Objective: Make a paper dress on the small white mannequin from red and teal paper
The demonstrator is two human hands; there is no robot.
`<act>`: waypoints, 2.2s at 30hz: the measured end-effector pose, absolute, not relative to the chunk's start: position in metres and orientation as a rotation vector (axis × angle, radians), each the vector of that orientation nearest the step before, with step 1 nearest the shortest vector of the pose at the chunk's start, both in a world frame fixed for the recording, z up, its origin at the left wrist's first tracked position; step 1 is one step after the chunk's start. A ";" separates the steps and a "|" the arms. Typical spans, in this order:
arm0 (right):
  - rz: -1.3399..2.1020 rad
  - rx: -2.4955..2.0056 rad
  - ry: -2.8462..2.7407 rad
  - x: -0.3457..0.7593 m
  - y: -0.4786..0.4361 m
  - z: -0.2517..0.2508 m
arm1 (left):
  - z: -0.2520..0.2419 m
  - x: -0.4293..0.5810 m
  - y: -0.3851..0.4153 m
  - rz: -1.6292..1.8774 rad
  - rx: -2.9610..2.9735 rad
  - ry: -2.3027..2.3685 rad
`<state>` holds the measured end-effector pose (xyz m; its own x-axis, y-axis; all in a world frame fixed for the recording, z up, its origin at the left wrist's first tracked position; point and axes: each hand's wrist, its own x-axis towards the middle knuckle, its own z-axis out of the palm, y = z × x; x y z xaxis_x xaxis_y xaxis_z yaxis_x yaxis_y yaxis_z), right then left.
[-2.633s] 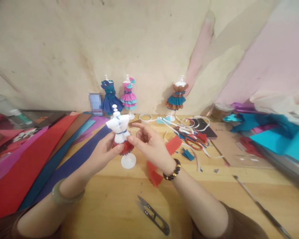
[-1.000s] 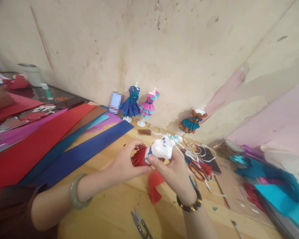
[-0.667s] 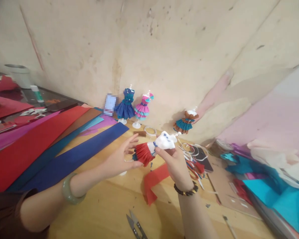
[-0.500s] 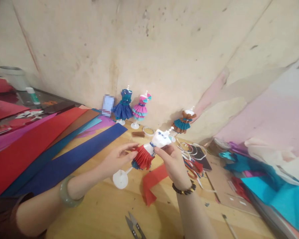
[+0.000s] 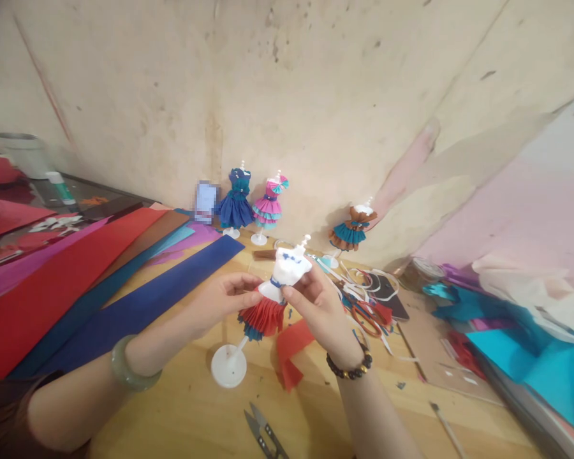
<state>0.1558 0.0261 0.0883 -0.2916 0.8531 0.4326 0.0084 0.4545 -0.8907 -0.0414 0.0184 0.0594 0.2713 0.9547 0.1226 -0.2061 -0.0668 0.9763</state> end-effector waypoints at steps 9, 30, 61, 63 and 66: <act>0.984 -0.768 -1.682 0.150 0.024 0.091 | 0.061 -0.048 0.019 1.192 1.411 0.883; 1.018 -0.734 -1.624 0.144 0.017 0.089 | 0.067 -0.048 0.016 1.138 1.304 0.767; -0.057 -0.735 -2.012 0.126 0.015 0.066 | 0.069 -0.048 0.023 1.424 0.719 0.697; -0.117 -0.734 -2.019 0.125 0.015 0.066 | 0.068 -0.046 0.021 1.434 0.731 0.676; -0.174 -0.728 -2.021 0.123 0.015 0.067 | 0.068 -0.044 0.020 1.449 0.724 0.691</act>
<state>0.1233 0.0148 0.0667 -0.3749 0.4245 0.8242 0.5591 0.8127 -0.1643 -0.0441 0.0198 0.0681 0.0123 0.9998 0.0166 -0.6164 -0.0055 0.7874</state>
